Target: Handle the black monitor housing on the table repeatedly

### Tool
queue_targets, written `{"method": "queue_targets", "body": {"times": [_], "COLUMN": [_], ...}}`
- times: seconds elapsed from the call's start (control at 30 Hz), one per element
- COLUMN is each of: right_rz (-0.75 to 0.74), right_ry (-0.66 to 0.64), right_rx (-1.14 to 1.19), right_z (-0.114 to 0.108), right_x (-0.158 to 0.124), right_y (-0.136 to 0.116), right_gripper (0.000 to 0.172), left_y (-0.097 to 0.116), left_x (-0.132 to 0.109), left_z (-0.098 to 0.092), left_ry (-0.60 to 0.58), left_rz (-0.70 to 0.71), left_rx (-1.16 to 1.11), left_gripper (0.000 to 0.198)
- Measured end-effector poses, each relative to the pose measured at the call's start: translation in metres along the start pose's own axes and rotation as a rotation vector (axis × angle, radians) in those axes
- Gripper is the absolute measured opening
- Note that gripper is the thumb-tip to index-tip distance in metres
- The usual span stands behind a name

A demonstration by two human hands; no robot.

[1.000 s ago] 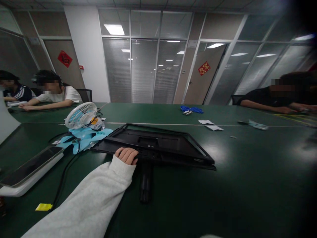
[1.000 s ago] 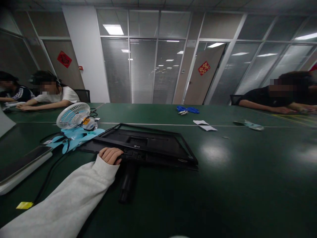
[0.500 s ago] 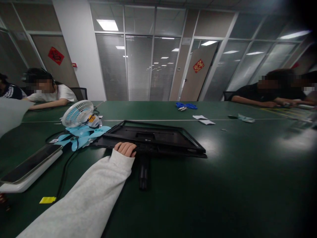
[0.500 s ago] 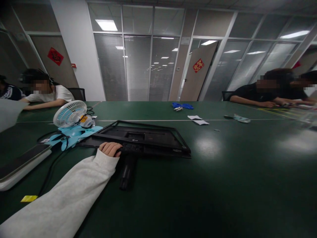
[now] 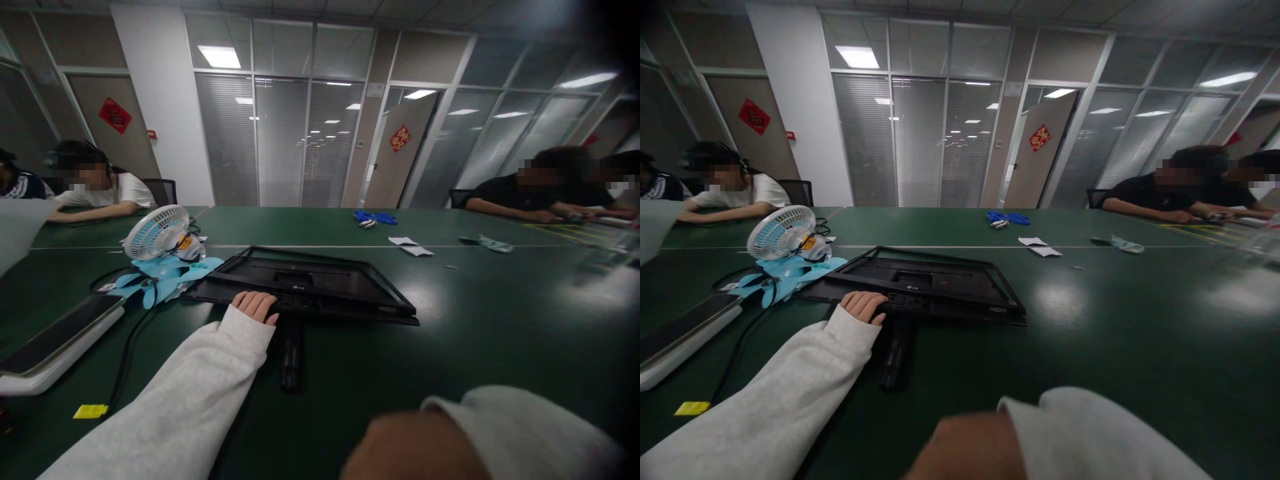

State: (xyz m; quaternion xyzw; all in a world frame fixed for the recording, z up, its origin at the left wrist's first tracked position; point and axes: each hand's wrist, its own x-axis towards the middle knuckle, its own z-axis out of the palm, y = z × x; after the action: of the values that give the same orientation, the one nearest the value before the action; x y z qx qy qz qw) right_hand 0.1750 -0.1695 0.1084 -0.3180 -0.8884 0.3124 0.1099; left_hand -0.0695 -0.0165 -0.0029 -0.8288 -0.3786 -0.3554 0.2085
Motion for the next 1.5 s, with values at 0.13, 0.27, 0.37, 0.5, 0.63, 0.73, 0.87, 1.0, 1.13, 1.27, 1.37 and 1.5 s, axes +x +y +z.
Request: {"method": "queue_targets", "body": {"times": [0.13,0.27,0.37,0.5,0.63,0.73,0.87,1.0,1.13,1.27,1.37,1.5], "right_rz": [0.158,0.36,0.417,0.393,0.347,0.268,0.218,0.19,0.167,0.163,0.164,0.168], "right_ry": [0.404,0.504,0.469,0.528,0.616,0.657,0.719,0.763,0.759,0.753,0.743,0.711], "right_rx": [-0.304,-0.68,-0.66,-0.695,-0.818,-0.873,-0.925,-0.963,-0.964,-0.951,-0.935,-0.92], "right_z": [-0.046,-0.052,-0.045,-0.044,-0.046,-0.043,-0.04,-0.04,-0.041,-0.04,-0.039,-0.038], "right_x": [0.032,0.052,0.054,0.052,0.051,0.05,0.047,0.047,0.05,0.051,0.052,0.054], "right_y": [0.066,0.134,0.154,0.154,0.155,0.162,0.17,0.174,0.182,0.19,0.195,0.2], "right_gripper": [0.04,0.052,0.052,0.048,0.043,0.039,0.037,0.037,0.036,0.033,0.031,0.032], "left_y": [-0.01,-0.031,-0.043,-0.049,-0.051,-0.056,-0.065,-0.067,-0.061,-0.057,-0.057,-0.056], "left_x": [0.022,0.034,0.027,0.014,0.014,0.014,0.007,0.0,0.0,0.001,0.0,-0.003], "left_z": [-0.018,-0.028,-0.023,-0.009,0.001,0.009,0.022,0.032,0.038,0.041,0.042,0.042], "left_ry": [-0.166,-0.256,-0.304,-0.241,-0.06,0.049,0.129,0.234,0.358,0.416,0.393,0.383], "left_rz": [-0.129,-0.254,-0.267,-0.166,-0.041,0.047,0.091,0.109,0.08,0.062,0.037,0.064], "left_rx": [0.061,0.101,0.127,0.119,0.146,0.187,0.221,0.245,0.263,0.265,0.26,0.261], "left_gripper": [0.022,0.025,0.027,0.03,0.037,0.045,0.056,0.059,0.05,0.039,0.035,0.028]}}
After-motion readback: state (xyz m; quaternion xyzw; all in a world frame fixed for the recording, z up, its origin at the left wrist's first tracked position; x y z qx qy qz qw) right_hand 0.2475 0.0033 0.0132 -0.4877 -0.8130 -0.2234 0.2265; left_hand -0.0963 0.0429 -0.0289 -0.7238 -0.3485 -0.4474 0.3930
